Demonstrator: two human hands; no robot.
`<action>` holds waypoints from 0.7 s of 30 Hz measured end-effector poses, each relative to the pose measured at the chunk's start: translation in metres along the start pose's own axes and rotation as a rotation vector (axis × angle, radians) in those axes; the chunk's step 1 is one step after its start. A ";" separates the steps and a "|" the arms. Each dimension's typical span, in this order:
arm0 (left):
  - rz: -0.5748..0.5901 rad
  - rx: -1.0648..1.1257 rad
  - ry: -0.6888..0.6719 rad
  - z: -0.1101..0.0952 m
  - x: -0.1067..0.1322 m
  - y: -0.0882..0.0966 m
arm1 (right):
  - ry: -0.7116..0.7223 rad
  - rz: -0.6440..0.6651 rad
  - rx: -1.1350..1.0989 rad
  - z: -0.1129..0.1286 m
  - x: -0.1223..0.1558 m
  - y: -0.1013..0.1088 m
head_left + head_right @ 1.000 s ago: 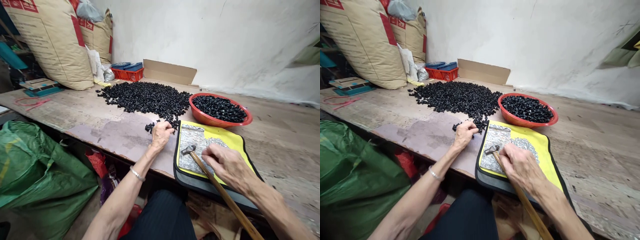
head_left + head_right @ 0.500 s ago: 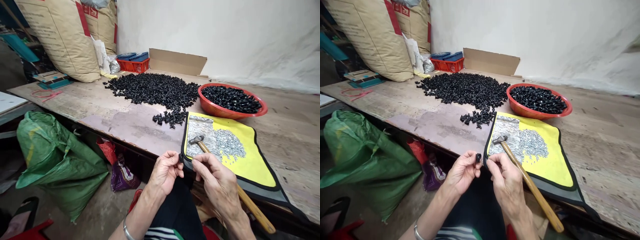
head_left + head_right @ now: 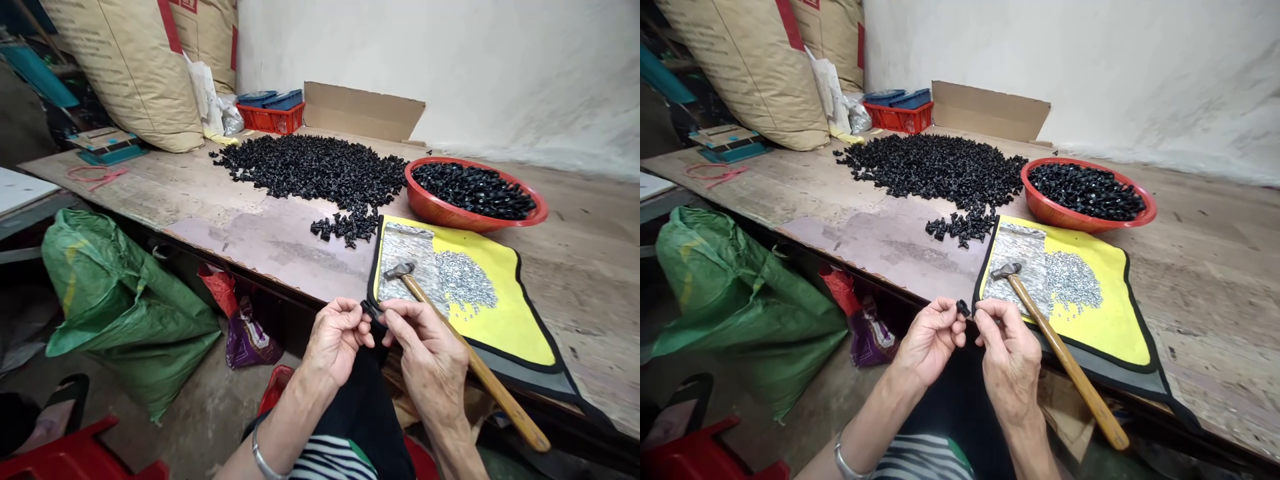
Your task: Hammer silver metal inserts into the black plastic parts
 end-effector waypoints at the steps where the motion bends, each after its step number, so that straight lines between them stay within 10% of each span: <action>1: -0.009 0.019 -0.006 0.002 0.002 -0.001 | 0.051 -0.004 0.021 0.000 0.001 -0.002; 6: -0.022 0.017 0.019 0.010 0.008 -0.005 | 0.242 -0.050 0.134 0.001 0.002 -0.008; 14: 0.084 -0.236 -0.028 -0.002 0.008 -0.001 | -0.269 0.233 -0.257 -0.008 -0.004 0.002; 21: 0.004 -0.242 -0.094 0.000 0.007 0.001 | -0.197 0.152 -0.272 -0.020 -0.002 0.007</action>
Point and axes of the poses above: each hand's wrist, its own x-axis away from the middle knuckle, its own y-axis out of the back of the hand, z = x × y, the point moved 1 cm from there along -x, towards the middle knuckle, and after that the axes turned 1 degree about x, right-handed, at the moved point
